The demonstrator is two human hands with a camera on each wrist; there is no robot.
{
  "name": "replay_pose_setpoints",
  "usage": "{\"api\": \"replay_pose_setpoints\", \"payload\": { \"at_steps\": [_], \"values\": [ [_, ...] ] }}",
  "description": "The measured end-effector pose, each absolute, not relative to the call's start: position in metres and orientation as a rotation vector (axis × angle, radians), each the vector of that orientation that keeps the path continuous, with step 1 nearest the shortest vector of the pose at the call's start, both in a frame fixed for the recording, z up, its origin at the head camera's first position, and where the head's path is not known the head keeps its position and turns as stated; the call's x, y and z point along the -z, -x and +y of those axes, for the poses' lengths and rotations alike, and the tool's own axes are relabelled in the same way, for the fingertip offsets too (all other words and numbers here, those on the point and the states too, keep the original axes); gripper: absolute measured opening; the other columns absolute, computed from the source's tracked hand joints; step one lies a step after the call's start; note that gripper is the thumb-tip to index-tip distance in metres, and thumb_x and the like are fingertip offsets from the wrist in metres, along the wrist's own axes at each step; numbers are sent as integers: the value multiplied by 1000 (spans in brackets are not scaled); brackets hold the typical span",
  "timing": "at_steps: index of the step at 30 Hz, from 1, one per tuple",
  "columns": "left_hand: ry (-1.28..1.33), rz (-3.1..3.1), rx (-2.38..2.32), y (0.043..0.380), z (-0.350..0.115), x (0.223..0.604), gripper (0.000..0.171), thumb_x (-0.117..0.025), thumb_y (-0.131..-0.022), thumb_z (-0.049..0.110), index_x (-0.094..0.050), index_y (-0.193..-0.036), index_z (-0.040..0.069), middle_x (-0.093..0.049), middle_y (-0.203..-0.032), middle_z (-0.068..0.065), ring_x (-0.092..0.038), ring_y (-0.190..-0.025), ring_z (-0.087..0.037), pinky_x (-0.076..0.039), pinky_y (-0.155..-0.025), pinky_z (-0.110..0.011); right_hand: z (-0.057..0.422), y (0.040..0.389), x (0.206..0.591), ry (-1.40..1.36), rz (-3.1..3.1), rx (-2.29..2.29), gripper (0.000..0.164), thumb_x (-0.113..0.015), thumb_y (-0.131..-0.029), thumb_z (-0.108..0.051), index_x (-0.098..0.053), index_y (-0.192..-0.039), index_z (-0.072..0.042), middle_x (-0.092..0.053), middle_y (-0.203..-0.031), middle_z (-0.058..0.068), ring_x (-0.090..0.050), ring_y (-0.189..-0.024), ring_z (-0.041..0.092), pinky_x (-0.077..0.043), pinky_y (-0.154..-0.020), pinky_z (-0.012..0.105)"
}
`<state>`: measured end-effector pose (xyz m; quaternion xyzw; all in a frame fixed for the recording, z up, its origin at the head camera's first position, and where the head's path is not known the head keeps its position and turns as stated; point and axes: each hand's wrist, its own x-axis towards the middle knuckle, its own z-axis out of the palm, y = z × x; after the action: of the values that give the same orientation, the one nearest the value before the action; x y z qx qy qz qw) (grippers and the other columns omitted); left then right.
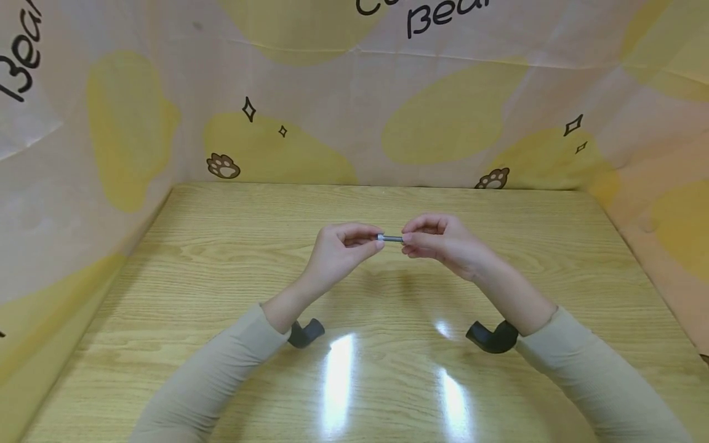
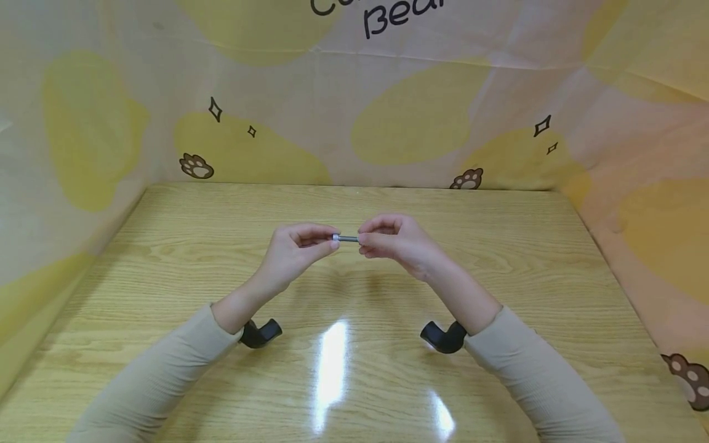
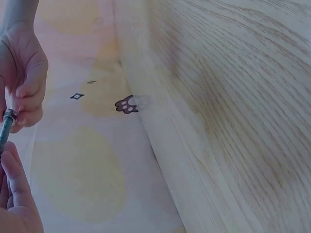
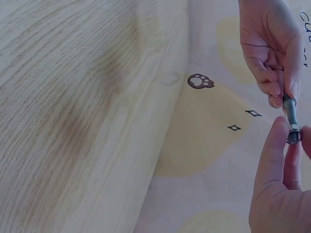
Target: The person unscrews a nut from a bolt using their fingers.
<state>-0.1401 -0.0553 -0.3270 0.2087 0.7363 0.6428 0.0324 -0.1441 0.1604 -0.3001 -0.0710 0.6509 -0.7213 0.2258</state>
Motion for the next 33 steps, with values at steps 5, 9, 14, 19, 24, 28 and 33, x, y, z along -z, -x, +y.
{"api": "replay_pose_setpoints", "payload": {
  "at_steps": [5,9,14,19,24,28,33],
  "values": [
    [-660,2264,-1979,140,-56,327,17,-68,-84,5,-69,-99,-3,-69,-92,-11,-66,-77,-21,-55,-69,-29,161,144,300,196,1819,1988,17,-59,-86,6,-63,-91,-10,-63,-88,4,-65,-79,14,-53,-80,28],
    [-684,2268,-1981,140,-56,327,18,-68,-85,5,-68,-100,-5,-69,-93,-12,-67,-78,-20,-56,-70,-30,161,144,299,145,1764,2013,8,-56,-92,-4,-63,-92,-8,-64,-87,6,-66,-76,16,-55,-76,28],
    [-680,2262,-1986,140,-55,327,17,-68,-85,5,-68,-100,-4,-69,-93,-12,-67,-79,-22,-56,-71,-30,160,144,300,179,1769,2016,17,-55,-90,3,-66,-85,-10,-65,-81,5,-65,-72,14,-55,-74,26],
    [-682,2250,-1993,139,-56,328,17,-68,-85,5,-69,-99,-3,-69,-92,-11,-66,-80,-28,-56,-71,-30,161,144,300,218,1832,1990,22,-59,-84,9,-66,-88,-11,-64,-88,2,-63,-79,13,-53,-80,26],
    [-685,2269,-1989,140,-56,328,17,-68,-85,5,-69,-99,-3,-69,-93,-12,-66,-78,-19,-56,-71,-30,160,144,298,128,1779,1992,7,-57,-91,-4,-63,-93,-7,-65,-87,5,-66,-76,16,-55,-76,28],
    [-689,2274,-1991,140,-56,328,17,-68,-85,5,-68,-100,-3,-69,-93,-12,-66,-77,-17,-56,-71,-31,159,144,298,104,1724,2001,13,-54,-93,-4,-66,-88,-8,-67,-79,6,-66,-69,15,-56,-69,25],
    [-706,2272,-1990,140,-57,327,17,-67,-85,5,-68,-100,-4,-69,-93,-12,-67,-79,-24,-56,-71,-30,162,144,300,200,1777,1990,23,-57,-85,9,-67,-87,-11,-66,-84,2,-64,-77,13,-54,-76,25]
  ]
}}
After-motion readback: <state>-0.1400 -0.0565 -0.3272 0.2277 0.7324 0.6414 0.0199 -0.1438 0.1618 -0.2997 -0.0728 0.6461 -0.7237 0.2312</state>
